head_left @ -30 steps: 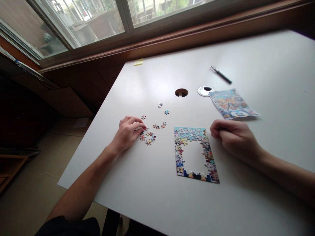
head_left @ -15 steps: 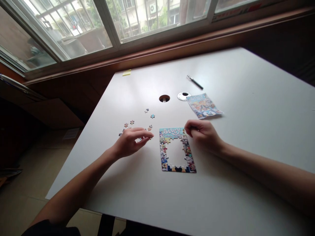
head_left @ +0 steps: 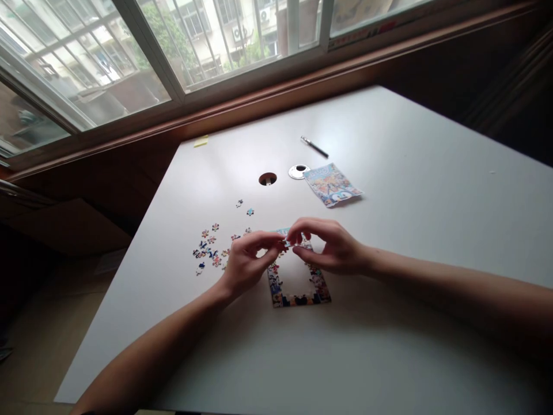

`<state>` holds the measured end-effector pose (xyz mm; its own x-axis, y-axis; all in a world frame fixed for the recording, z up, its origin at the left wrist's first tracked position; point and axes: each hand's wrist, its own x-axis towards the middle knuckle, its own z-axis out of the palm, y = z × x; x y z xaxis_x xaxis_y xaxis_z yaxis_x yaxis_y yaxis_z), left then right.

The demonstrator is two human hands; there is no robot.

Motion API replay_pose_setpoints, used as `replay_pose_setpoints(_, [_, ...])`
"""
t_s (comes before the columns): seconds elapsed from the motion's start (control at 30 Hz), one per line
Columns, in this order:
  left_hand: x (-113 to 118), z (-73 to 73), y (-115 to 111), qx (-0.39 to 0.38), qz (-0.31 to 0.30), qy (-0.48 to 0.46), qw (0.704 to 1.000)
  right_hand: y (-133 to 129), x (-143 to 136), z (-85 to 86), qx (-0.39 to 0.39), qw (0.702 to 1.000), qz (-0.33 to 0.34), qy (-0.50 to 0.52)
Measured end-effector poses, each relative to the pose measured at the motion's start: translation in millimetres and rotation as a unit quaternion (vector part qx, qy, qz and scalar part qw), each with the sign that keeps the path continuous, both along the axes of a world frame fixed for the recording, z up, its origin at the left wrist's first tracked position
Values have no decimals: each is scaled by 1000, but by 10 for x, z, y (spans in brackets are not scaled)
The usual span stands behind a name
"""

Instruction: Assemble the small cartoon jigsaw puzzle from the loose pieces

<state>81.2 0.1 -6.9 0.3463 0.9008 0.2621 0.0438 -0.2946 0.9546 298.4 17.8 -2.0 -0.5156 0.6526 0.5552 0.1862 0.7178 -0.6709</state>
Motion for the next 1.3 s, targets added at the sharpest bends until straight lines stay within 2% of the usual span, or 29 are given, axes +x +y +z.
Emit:
replay_pose_setpoints(0.07, [-2,14,-3,-5,-1,1,1000,-14,-16,-2,-13,1000,2,4])
replay_pose_setpoints(0.2, [37,21,-4,-70,-18,-47,996,-30,-46,-25,-29,999,-12,7])
replay_pose_setpoints(0.43, [43,26,-5,-83,-17,-58,995,-21,-36,-8,-15,1000,-12,-3])
replay_pose_setpoints(0.6, [40,25,-8,-64,-9,-42,997,-30,-33,-29,-4,1000,-9,-9])
replay_pose_setpoints(0.77, [70,25,-24,-97,2,-71,993,-45,-43,-60,21,999,-30,3])
replay_pose_setpoints(1.1, [54,1,4,-167,-27,-153,974,-15,-14,-73,38,998,-48,21])
replay_pose_setpoints(1.3, [30,-20,18,-190,-35,-151,969,-23,-7,-40,40,998,-39,11])
